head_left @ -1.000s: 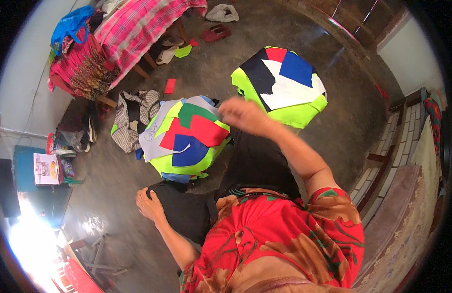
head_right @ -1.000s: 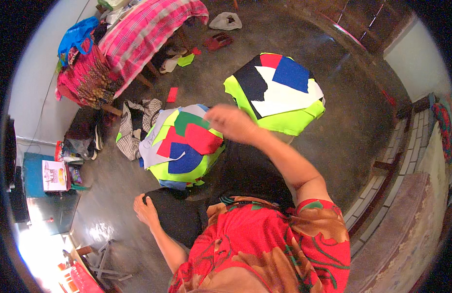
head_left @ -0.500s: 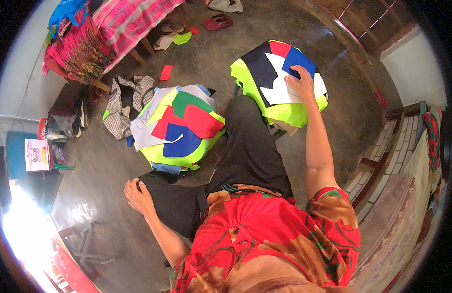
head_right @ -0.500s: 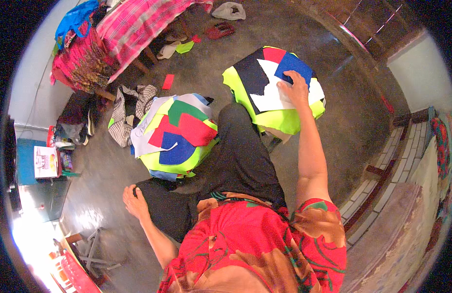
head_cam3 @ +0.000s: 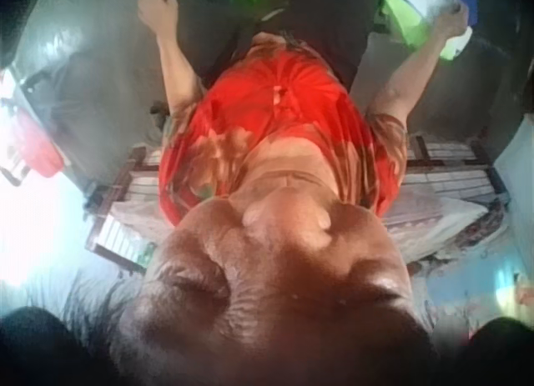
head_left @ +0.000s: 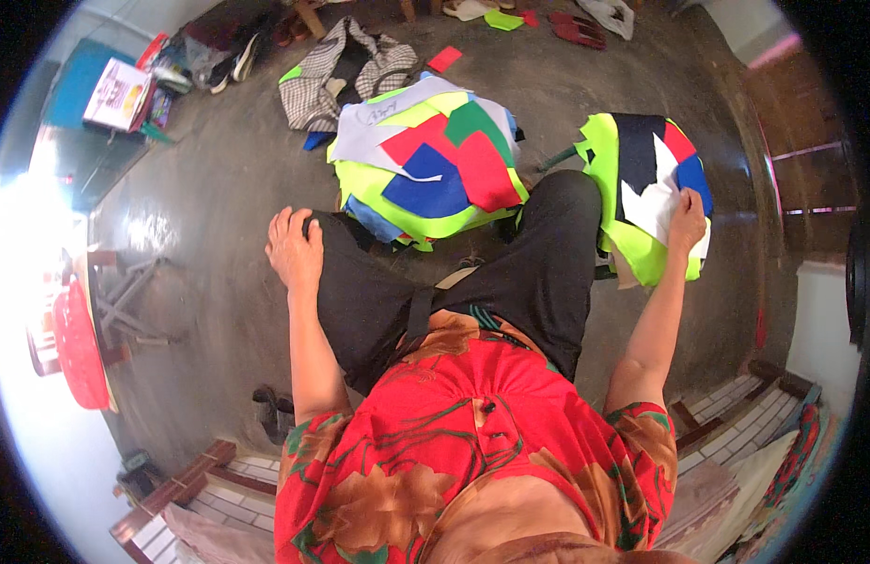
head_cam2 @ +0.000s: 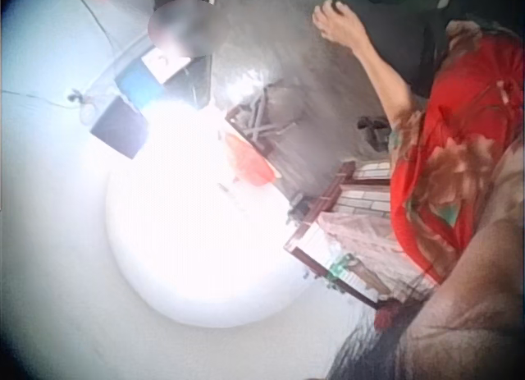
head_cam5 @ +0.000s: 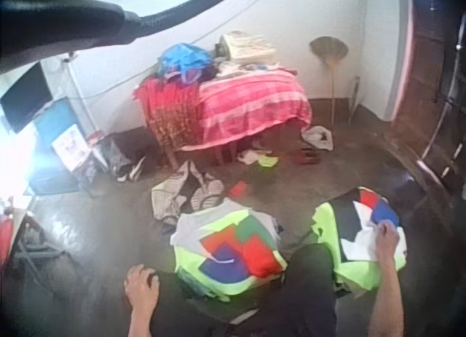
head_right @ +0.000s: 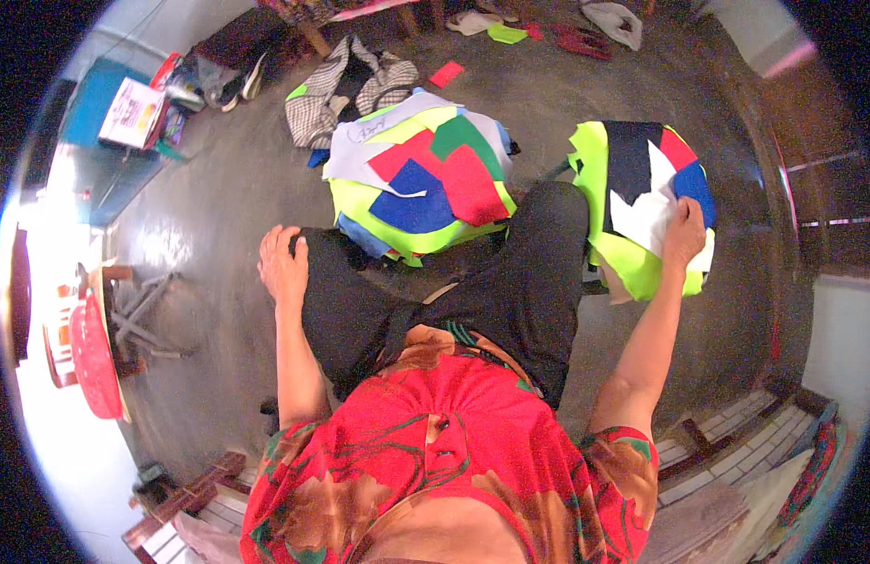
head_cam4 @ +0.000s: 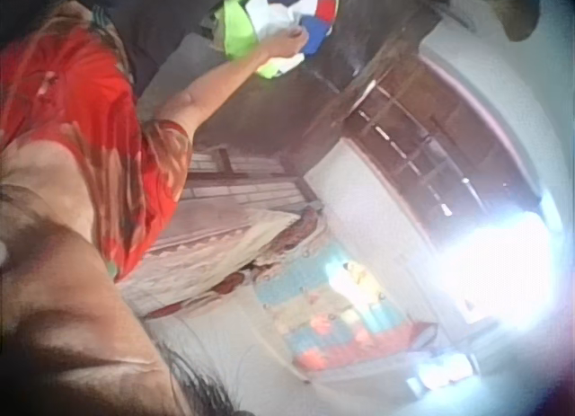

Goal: The person sits on the floor and sorts colorful fabric pieces into two separate piles. They repeatedly pick up individual pieces, inspect them, and place them into one of the two stacks on either side.

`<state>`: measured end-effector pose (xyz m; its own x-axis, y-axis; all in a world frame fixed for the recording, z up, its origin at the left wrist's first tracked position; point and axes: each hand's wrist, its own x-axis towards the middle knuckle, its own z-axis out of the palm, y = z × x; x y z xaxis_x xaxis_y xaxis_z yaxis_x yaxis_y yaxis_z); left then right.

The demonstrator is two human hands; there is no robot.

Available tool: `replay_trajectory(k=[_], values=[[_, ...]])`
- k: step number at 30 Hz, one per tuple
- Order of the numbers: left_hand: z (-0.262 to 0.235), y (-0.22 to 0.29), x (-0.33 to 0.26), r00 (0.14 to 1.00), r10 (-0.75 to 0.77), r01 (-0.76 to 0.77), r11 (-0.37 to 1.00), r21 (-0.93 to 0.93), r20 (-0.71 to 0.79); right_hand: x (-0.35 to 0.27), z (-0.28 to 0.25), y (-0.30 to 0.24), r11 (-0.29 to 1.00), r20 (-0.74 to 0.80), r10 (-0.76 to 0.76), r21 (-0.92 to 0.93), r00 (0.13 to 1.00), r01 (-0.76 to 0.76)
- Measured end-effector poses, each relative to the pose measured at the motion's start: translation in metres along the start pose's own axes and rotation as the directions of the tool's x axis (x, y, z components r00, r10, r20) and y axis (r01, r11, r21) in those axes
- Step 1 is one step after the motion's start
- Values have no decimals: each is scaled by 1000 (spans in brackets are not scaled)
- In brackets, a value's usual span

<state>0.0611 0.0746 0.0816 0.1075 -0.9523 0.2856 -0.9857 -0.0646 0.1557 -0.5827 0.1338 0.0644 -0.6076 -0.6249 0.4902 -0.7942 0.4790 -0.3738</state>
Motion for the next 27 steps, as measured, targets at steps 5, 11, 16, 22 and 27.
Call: replay_trajectory(k=[5,11,16,22,27], values=[[-2,2,-2,999,-31,31,999,-17,17,12,-3,-1,998,-11,43,-51,999,-44],[-4,1,-3,999,-34,34,998,-49,-12,37,-43,-35,999,-337,50,11,940,-49],[-4,3,0,999,-36,36,998,-61,-12,32,-24,-96,812,-136,51,582,989,38],[-2,3,2,999,-38,37,998,-50,-13,-26,64,-211,422,605,28,714,795,-559],[-5,1,1,998,-45,42,996,-76,-40,-52,87,-324,-98,689,-188,696,700,-712]])
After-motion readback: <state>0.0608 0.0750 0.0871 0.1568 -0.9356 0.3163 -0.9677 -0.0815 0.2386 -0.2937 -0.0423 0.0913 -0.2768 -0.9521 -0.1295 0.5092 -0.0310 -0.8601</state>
